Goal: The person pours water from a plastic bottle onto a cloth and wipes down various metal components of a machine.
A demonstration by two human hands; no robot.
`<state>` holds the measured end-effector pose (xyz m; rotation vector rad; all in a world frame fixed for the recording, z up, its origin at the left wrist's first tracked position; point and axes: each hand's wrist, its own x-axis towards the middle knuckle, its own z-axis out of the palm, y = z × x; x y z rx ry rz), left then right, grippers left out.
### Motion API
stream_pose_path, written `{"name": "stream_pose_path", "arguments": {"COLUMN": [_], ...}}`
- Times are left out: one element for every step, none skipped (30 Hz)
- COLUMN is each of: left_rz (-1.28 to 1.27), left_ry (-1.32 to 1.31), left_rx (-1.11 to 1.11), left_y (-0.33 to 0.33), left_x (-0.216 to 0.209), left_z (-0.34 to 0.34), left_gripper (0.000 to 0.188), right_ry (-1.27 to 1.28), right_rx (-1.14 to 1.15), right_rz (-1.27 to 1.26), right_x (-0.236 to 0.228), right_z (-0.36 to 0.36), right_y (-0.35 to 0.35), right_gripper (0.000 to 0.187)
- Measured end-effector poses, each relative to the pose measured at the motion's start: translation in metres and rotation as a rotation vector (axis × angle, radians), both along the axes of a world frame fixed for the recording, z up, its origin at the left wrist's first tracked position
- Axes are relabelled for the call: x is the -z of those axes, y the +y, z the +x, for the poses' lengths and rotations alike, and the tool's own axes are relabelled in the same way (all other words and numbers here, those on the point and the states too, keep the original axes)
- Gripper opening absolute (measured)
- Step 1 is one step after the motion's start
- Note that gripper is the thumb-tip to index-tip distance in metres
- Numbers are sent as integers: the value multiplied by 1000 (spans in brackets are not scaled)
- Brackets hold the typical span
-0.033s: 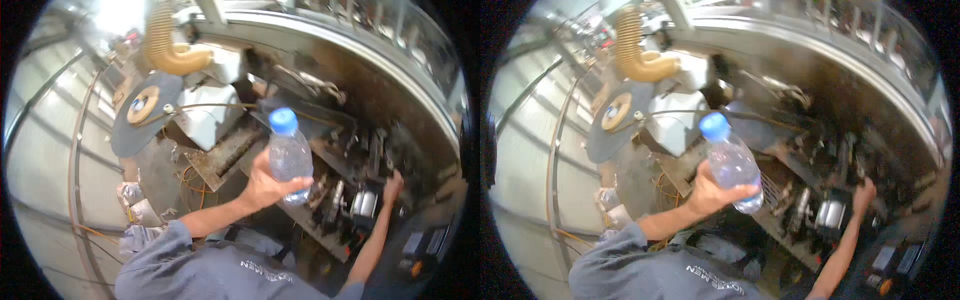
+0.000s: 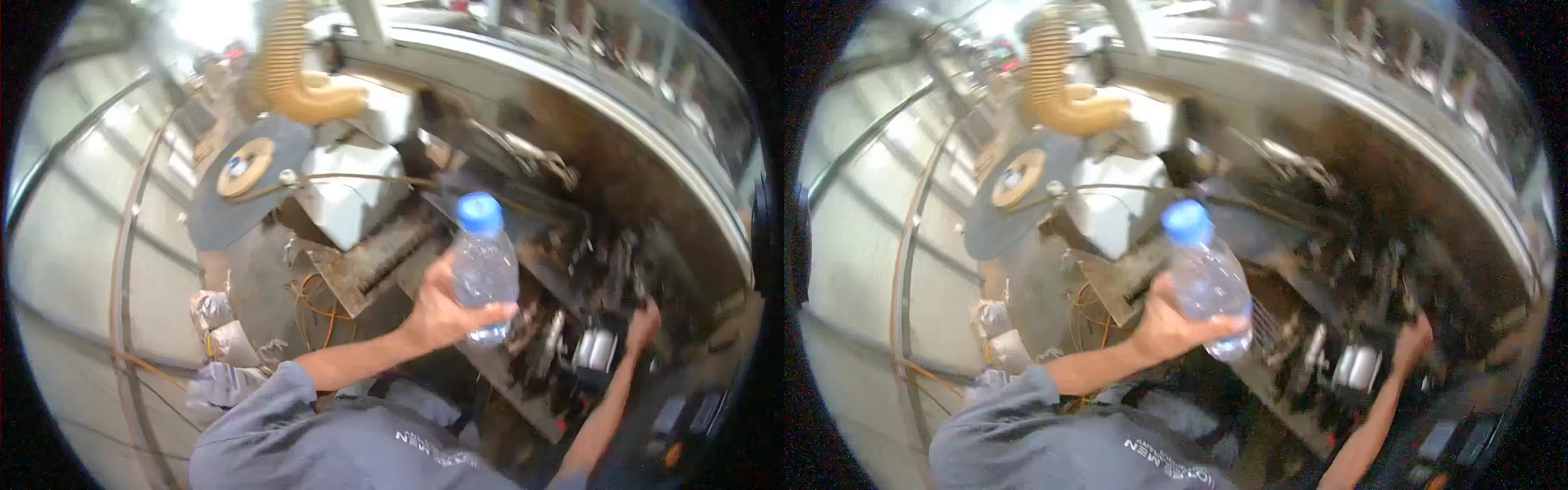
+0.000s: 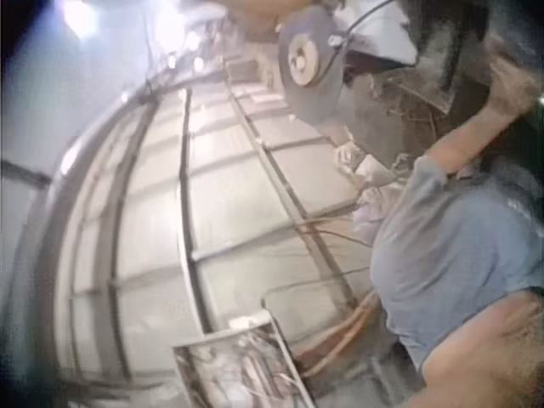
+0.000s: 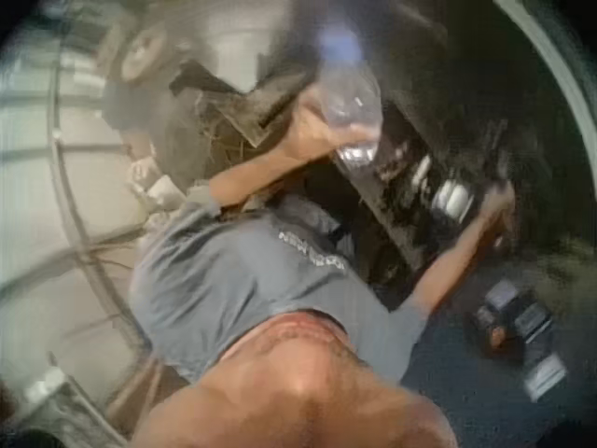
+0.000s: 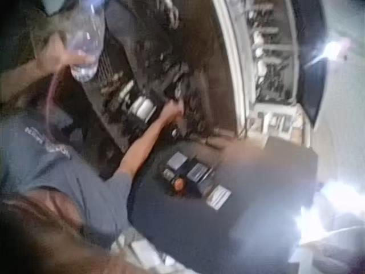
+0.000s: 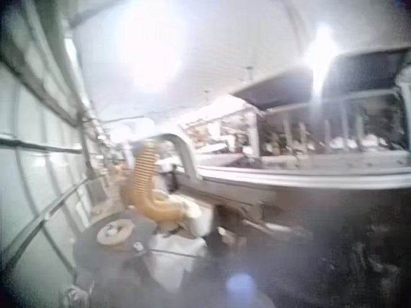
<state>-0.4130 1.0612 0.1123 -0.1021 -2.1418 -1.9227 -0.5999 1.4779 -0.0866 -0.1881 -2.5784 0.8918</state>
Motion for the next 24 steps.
{"name": "stream_pose_path", "arguments": {"left_rz": [70, 147, 211, 198, 183, 167, 147, 143, 164, 190, 171, 177, 163, 147, 118, 125, 138, 162, 167, 152, 138, 135, 120, 107], "left_ry": [19, 25, 44, 63, 58, 57, 42, 56, 66, 69, 123, 120, 86, 51, 35, 3, 10, 13, 14, 17, 21, 16, 3, -12], "left_rx": [6, 35, 24, 1, -8, -14, -16, -15, -4, 17, -20, -6, -22, -35, -35, -42, -49, -48, -7, -18, -29, -15, -14, -2], "left_y": [2, 10, 10, 4, 1, -1, -5, -6, -6, -3, -1, 1, 0, -1, -1, -4, -8, -5, -3, -3, -4, -7, -9, -10], "left_x": [2, 5, 9, 7, 6, 3, 0, -4, -6, -5, -4, -4, -5, -6, -6, -5, -4, -1, -3, -3, -4, -3, -2, -1], "left_z": [3, 4, 7, 12, 16, 16, 20, 20, 20, 20, 19, 18, 20, 22, 22, 23, 22, 21, 16, 16, 16, 18, 18, 17], "left_gripper": [56, 57, 60, 60, 59, 59, 59, 59, 59, 60, 57, 57, 55, 54, 53, 53, 52, 51, 51, 49, 47, 47, 49, 51], "right_ry": [129, 21, 13, 4, 18, 90, 160, 174, 89, -4, 2, 56, 105, 154, 276, 154, 170, 174, 274, 360, 353, 291, 237, 235], "right_rx": [3, 238, 211, 206, 199, 90, -16, -14, -69, -116, -123, -16, 103, 224, 147, 246, 225, 266, 122, -49, -34, -74, -119, -103], "right_rz": [-67, 34, 45, 55, 49, 133, 220, 216, 202, 195, 198, 182, 166, 153, -78, 34, 15, 21, 180, 330, 329, 272, 217, 220], "right_x": [8, 17, 18, 19, 26, 29, 31, 30, 15, 6, 2, -1, -2, -1, 5, -8, -2, 12, 28, 24, 18, 10, -10, -20], "right_z": [2, -2, 1, 5, 9, 4, -2, -4, -5, -1, -2, 4, 10, 12, 3, -1, -1, 0, 1, 9, 14, 14, 13, 15], "right_y": [17, 43, 44, 43, 45, 42, 40, 45, 38, 34, 24, 18, 13, 11, 23, 1, -2, 13, 33, 29, 26, 21, 7, -1], "right_gripper": [38, 43, 41, 39, 39, 37, 35, 35, 33, 32, 32, 28, 25, 23, 22, 20, 18, 18, 17, 16, 16, 13, 11, 11]}}
